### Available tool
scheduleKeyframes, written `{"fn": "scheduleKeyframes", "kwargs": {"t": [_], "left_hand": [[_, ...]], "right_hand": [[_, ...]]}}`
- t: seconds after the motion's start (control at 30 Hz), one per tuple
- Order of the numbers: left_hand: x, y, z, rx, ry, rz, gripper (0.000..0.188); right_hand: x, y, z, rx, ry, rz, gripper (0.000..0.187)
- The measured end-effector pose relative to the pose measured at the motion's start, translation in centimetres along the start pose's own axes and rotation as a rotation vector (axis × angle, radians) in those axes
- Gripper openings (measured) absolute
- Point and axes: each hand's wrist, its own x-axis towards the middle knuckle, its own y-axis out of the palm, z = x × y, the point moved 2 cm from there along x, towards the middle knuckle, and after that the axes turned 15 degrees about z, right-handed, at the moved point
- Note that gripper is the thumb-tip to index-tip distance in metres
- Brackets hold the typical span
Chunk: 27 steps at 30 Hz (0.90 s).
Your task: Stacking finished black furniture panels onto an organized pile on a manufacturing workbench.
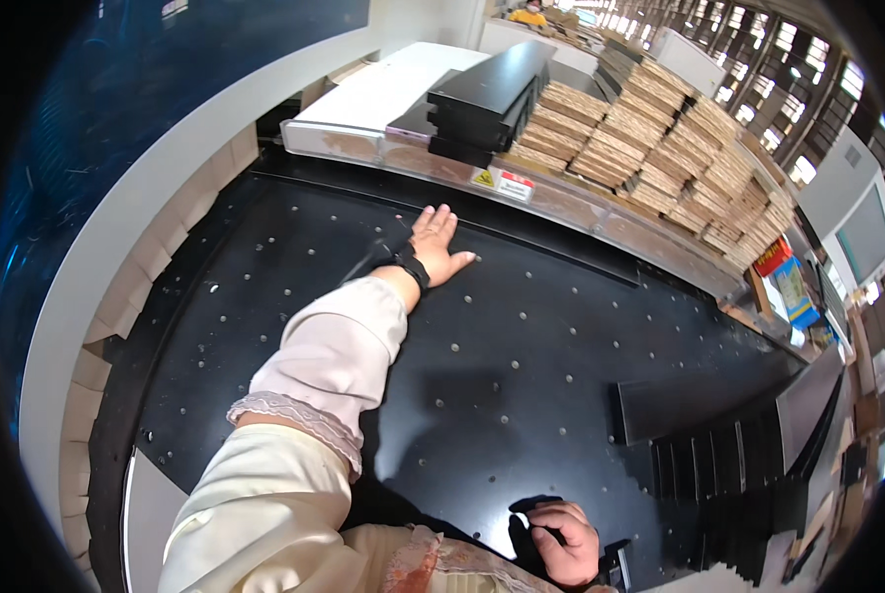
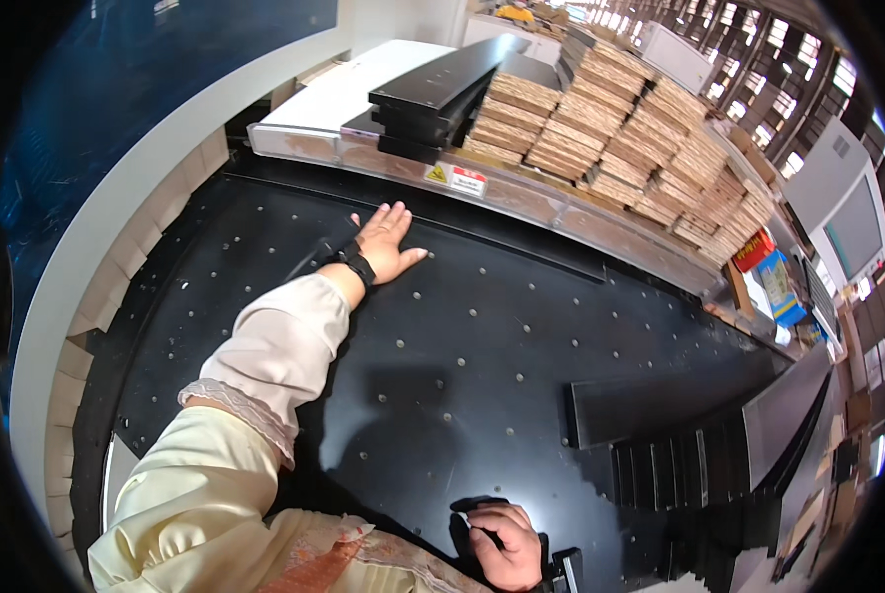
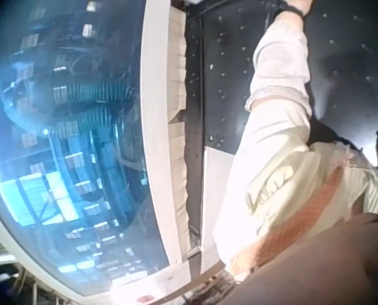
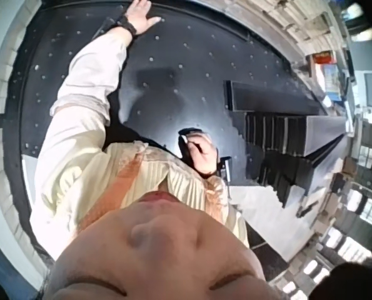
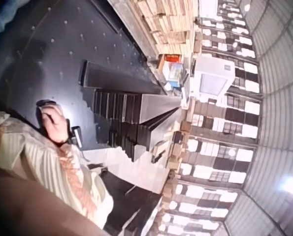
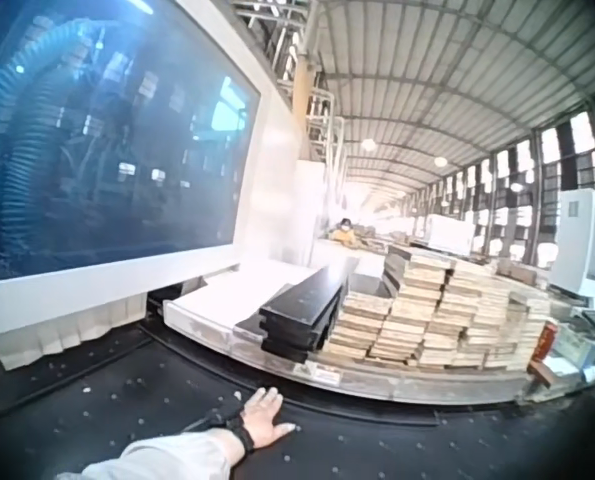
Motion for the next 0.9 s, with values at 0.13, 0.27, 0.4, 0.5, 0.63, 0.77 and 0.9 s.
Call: {"fn": "scheduleKeyframes", "kwargs": {"t": [0.13, 0.27, 0.4, 0.5, 0.63, 0.77, 0.9], "left_hand": [[-0.1, -0.1, 0.4, 0.038, -0.049, 0.071, 0.08], [0.1, -0.1, 0.5, 0.035, -0.057, 0.076, 0.079], [0.4, 0.1, 0.4, 0.036, -0.01, 0.051, 0.079], [0.5, 0.2, 0.0, 0.038, 0.006, 0.052, 0.08], [0.6, 0.7, 0.4, -0.009, -0.007, 0.045, 0.08], [1.2, 0.7, 0.2, -0.026, 0.014, 0.012, 0.08], [0.3, 1.1, 1.0, -0.107, 0.022, -0.13, 0.079]], "right_hand": [[0.0, 0.4, -1.9, -0.034, -0.001, 0.004, 0.016], [-0.3, 0.5, -1.7, -0.011, 0.0, 0.001, 0.017], [-0.6, 0.3, -1.7, 0.022, -0.035, 0.011, 0.017], [-0.8, 0.2, -1.8, -0.006, -0.024, 0.041, 0.017], [-0.7, 0.4, -1.8, -0.005, -0.029, 0.03, 0.017], [-0.5, 0.6, -1.9, -0.037, -0.056, 0.005, 0.016], [0.4, 1.5, -1.7, -0.045, -0.106, 0.03, 0.015]]}}
